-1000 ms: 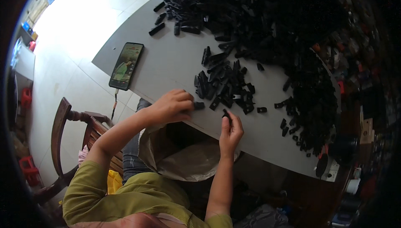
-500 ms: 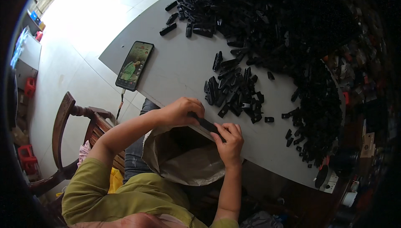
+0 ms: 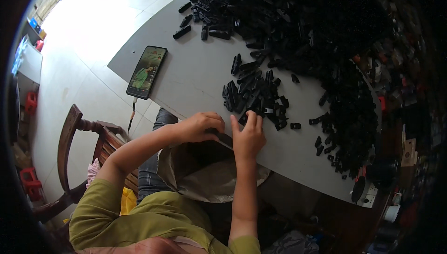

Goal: Inspecting and sorting a large quantity of small black plastic components on a table.

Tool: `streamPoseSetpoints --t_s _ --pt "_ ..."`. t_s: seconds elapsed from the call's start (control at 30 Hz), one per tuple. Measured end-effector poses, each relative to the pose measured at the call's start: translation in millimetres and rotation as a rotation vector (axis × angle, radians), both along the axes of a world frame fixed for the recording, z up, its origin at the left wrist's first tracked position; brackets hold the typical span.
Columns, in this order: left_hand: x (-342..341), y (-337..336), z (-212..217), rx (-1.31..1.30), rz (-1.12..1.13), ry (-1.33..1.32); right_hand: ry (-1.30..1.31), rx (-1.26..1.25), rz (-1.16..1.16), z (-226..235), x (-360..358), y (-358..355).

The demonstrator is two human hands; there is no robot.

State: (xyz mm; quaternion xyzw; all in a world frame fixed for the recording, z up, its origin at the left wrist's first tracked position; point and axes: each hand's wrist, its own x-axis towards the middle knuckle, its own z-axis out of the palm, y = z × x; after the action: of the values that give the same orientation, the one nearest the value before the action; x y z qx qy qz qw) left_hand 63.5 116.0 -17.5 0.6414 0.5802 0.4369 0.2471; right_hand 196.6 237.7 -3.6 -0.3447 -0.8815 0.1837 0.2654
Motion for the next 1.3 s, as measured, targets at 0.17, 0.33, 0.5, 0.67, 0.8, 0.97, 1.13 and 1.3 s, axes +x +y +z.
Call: streamPoseSetpoints --t_s 0.17,0.33,0.5,0.67,0.8,0.97,1.13,1.3 --pt "0 2 1 0.016 -0.009 -0.036 -0.049 -0.020 -0.026 -3 8 10" --pt "-4 -2 12 -0.038 0.043 0.013 0.181 -0.332 0.098 -10 28 28" --pt "-3 1 6 -0.038 0.024 -0.001 0.694 -0.886 0.172 -18 44 35" --pt "-1 -1 6 -0.040 0.030 0.015 0.491 -0.702 0.161 -17 44 28" --pt "0 2 8 -0.023 0.023 0.007 0.202 -0.118 0.115 -17 50 28" --pt "-1 -1 4 -0.032 0.048 0.002 0.218 0.046 0.279 3 53 10" --pt "-5 5 7 -0.004 0.029 -0.034 0.200 -0.243 0.444 -10 48 4" --pt "-3 3 10 -0.055 0.009 0.005 0.123 -0.284 0.460 -10 46 1"
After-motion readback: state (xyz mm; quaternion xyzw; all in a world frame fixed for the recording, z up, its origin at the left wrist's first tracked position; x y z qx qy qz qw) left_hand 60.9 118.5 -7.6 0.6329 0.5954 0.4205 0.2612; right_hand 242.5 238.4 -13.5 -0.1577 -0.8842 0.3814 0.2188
